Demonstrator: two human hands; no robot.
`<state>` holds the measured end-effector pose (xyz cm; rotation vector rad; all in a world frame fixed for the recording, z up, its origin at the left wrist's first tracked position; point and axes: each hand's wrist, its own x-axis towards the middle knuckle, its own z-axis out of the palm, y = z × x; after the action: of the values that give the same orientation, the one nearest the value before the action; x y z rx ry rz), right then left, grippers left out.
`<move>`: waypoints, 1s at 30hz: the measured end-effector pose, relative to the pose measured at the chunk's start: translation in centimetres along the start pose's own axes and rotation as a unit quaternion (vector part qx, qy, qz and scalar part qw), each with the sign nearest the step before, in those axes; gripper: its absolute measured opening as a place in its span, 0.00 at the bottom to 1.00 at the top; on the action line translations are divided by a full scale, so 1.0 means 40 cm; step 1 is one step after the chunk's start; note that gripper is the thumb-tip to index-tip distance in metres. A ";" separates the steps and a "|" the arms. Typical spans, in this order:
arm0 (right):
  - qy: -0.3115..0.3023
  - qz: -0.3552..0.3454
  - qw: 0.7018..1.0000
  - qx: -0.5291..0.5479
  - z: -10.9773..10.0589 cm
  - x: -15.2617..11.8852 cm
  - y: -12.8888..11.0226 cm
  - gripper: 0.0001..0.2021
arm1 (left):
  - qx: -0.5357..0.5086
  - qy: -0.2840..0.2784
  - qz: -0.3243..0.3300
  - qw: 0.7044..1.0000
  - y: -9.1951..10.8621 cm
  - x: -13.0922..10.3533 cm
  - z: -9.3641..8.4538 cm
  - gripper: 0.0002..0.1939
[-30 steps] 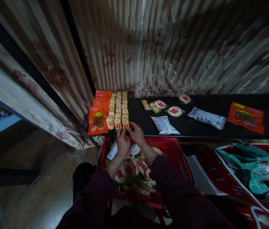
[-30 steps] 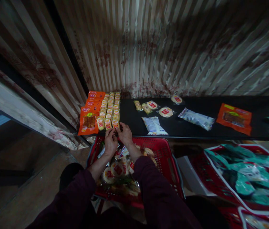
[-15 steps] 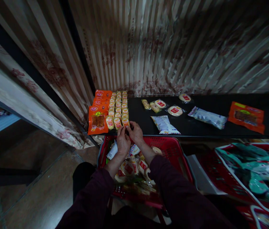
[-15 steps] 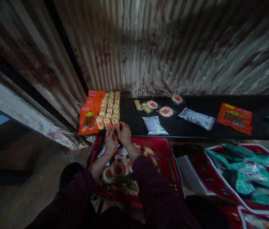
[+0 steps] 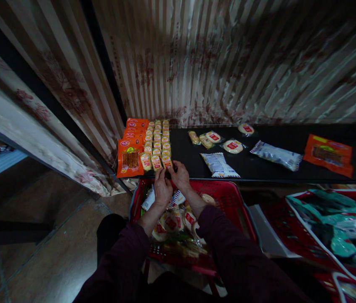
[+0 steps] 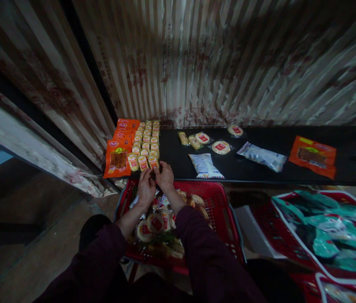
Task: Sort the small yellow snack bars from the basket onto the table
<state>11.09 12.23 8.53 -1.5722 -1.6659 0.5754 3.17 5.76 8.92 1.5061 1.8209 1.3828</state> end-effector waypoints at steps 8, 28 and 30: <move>0.023 0.001 1.000 -0.003 0.010 -0.013 -0.005 0.16 | 0.013 -0.007 0.019 1.000 0.005 0.001 -0.021 0.25; -0.035 0.012 0.995 -0.095 -0.001 -0.007 -0.035 0.16 | 0.033 0.041 -0.023 0.998 -0.006 0.027 -0.031 0.25; -0.018 0.010 0.995 -0.096 0.001 -0.013 -0.038 0.15 | 0.036 0.036 -0.020 0.998 -0.006 0.031 -0.032 0.25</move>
<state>10.06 11.53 9.55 -1.7258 -1.7776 0.4693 1.64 6.34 9.61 1.4631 1.9541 1.3836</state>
